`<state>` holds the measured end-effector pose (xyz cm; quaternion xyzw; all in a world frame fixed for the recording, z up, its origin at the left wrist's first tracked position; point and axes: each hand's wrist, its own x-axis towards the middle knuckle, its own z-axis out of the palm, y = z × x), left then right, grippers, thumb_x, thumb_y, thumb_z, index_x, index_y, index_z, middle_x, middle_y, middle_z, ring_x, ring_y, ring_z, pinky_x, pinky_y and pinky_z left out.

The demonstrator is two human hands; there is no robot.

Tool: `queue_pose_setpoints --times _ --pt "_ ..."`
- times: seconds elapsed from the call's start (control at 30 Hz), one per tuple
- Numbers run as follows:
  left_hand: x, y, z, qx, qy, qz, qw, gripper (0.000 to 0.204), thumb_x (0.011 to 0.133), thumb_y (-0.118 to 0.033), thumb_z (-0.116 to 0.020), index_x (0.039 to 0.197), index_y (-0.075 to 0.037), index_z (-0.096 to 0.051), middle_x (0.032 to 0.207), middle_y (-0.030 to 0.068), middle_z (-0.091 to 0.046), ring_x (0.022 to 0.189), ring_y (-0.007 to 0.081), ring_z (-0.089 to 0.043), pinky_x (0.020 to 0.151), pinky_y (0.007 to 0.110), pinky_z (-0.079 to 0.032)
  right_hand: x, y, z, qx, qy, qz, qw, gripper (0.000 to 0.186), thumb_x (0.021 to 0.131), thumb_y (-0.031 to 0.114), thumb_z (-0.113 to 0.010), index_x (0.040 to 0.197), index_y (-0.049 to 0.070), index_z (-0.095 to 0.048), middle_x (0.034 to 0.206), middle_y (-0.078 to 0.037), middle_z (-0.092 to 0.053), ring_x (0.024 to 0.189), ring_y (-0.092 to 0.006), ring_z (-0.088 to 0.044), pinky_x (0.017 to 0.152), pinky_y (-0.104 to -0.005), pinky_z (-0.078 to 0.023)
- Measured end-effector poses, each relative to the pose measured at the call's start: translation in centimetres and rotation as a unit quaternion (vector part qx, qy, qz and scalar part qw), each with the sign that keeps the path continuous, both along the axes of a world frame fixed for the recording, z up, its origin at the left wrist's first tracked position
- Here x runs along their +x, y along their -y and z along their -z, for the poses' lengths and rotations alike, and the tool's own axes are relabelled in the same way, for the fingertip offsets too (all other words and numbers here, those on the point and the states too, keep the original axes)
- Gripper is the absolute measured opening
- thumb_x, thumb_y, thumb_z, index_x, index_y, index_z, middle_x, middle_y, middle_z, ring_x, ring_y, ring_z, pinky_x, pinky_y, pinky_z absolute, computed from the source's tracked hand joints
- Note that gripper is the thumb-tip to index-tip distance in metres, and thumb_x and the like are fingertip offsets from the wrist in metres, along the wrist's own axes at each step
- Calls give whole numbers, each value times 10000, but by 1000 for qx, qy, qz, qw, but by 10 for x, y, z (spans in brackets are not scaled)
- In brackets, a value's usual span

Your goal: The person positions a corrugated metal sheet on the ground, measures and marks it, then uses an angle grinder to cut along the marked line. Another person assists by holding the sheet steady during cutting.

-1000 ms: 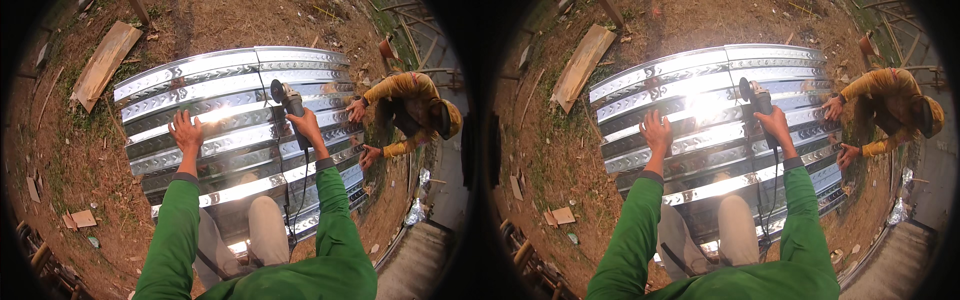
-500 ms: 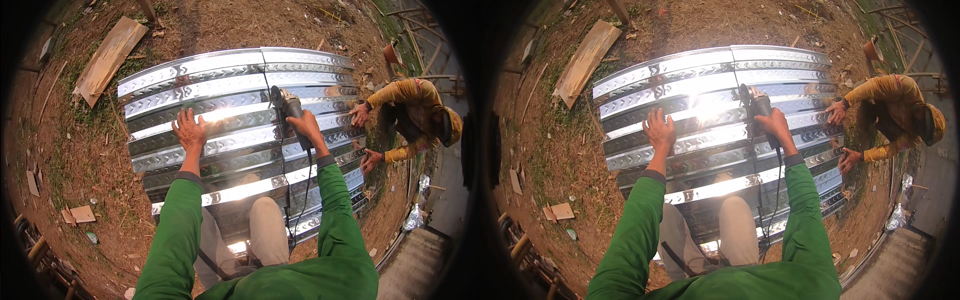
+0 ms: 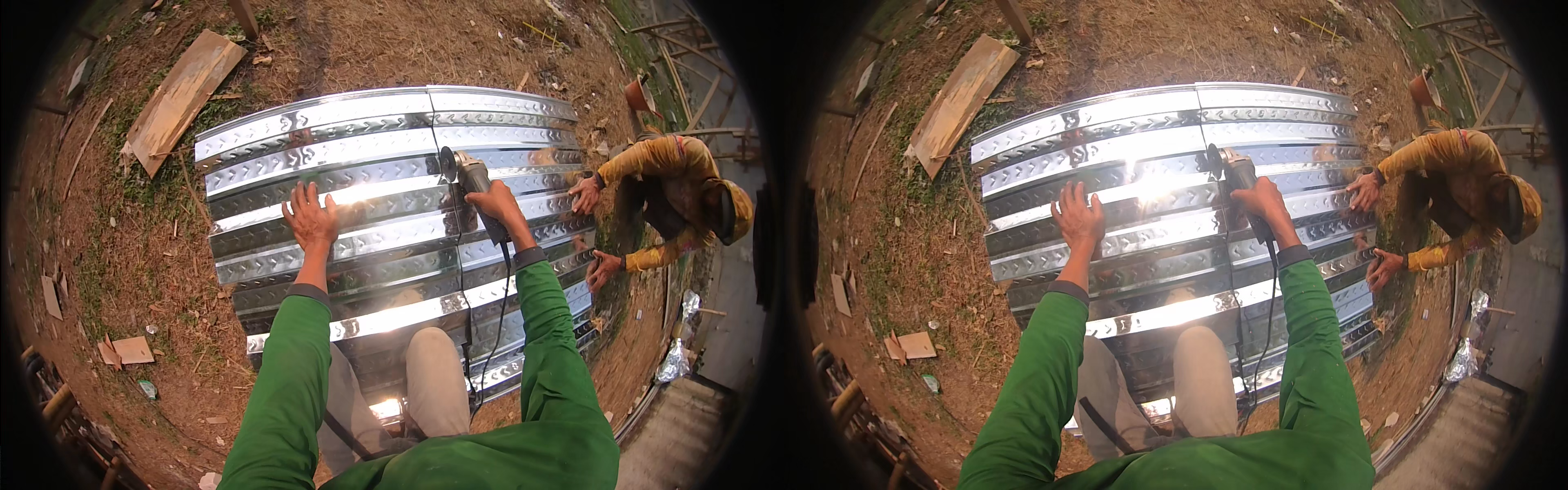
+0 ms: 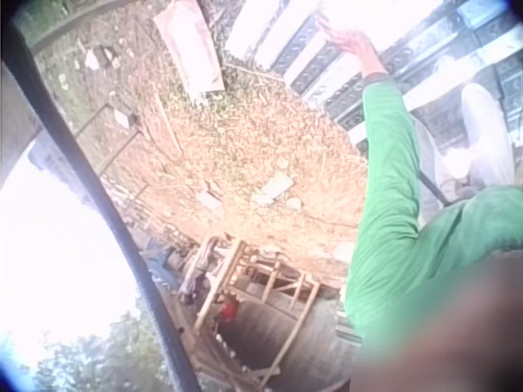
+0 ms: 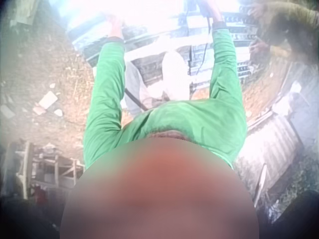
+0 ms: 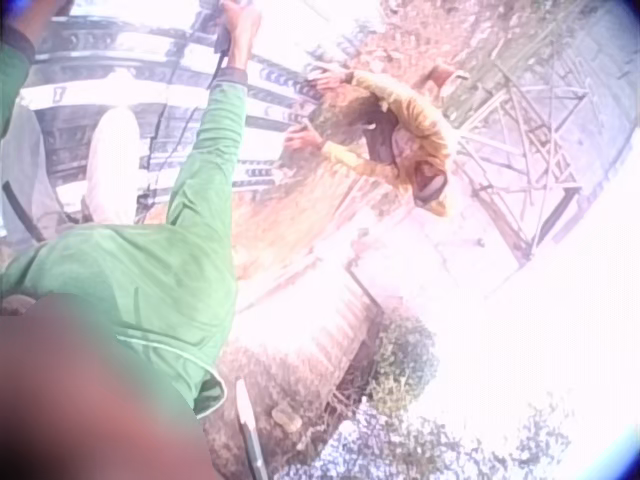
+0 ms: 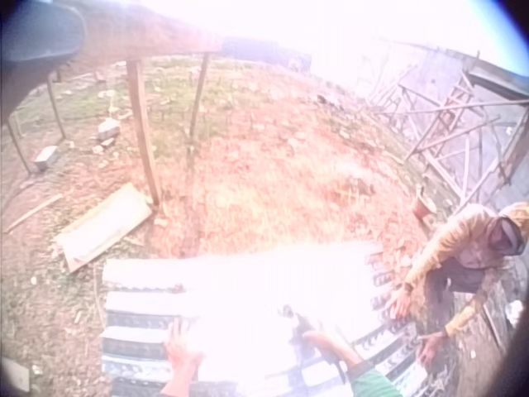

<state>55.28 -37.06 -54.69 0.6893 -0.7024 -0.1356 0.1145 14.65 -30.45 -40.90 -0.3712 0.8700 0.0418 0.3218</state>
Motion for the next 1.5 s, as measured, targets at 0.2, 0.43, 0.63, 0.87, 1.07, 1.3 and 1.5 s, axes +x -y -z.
queue_pose_setpoints --times 0.2,0.43,0.63,0.87,1.07,1.3,1.5 --pt "1 -1 -3 4 -2 2 1000 567 1053 -459 -558 1520 -138 -568 1663 105 -477 1580 293 -381 1346 579 -138 -3 1 8 -34 -12 -4 999 764 759 484 -911 1102 -174 -728 1063 -333 -787 968 -420 -808 843 -482 -624" --pt "-1 0 -10 23 6 -4 1000 594 1060 -454 -555 1547 -115 -568 1667 126 -485 1578 290 -397 1350 565 -137 -2 15 3 34 -2 -10 999 832 771 482 -891 1270 -149 -680 1199 -317 -771 1083 -410 -792 921 -466 -627" --pt "0 1 -8 17 17 -2 1000 608 1078 -489 -510 1559 -121 -559 1677 119 -475 1589 287 -382 1352 563 -137 -11 18 16 -4 8 -9 1000 783 752 462 -914 1143 -184 -708 1077 -318 -777 948 -386 -800 809 -458 -626" --pt "0 0 -7 53 15 -7 998 623 1068 -476 -497 1584 -130 -546 1702 109 -451 1612 282 -343 1364 555 -102 -22 14 39 -98 42 7 994 630 758 412 -918 921 -176 -757 787 -227 -756 690 -282 -756 622 -434 -577" --pt "1 0 -7 39 1 -6 999 608 1059 -458 -523 1562 -120 -562 1686 120 -469 1602 295 -355 1364 561 -104 -26 26 41 -116 47 -1 992 591 781 406 -906 912 -152 -765 751 -192 -743 652 -247 -730 586 -412 -553" --pt "0 0 -6 15 -12 -6 1000 610 1043 -449 -563 1548 -107 -568 1674 137 -478 1580 307 -384 1358 577 -121 -28 53 44 -102 49 10 993 627 799 419 -901 998 -160 -766 911 -281 -794 820 -348 -817 716 -451 -627" --pt "1 -1 -4 18 -16 -9 1000 606 1034 -448 -583 1526 -94 -588 1663 138 -492 1571 310 -395 1356 573 -136 -27 66 49 -119 50 0 992 620 794 421 -906 992 -152 -771 921 -294 -794 830 -361 -821 723 -466 -630"
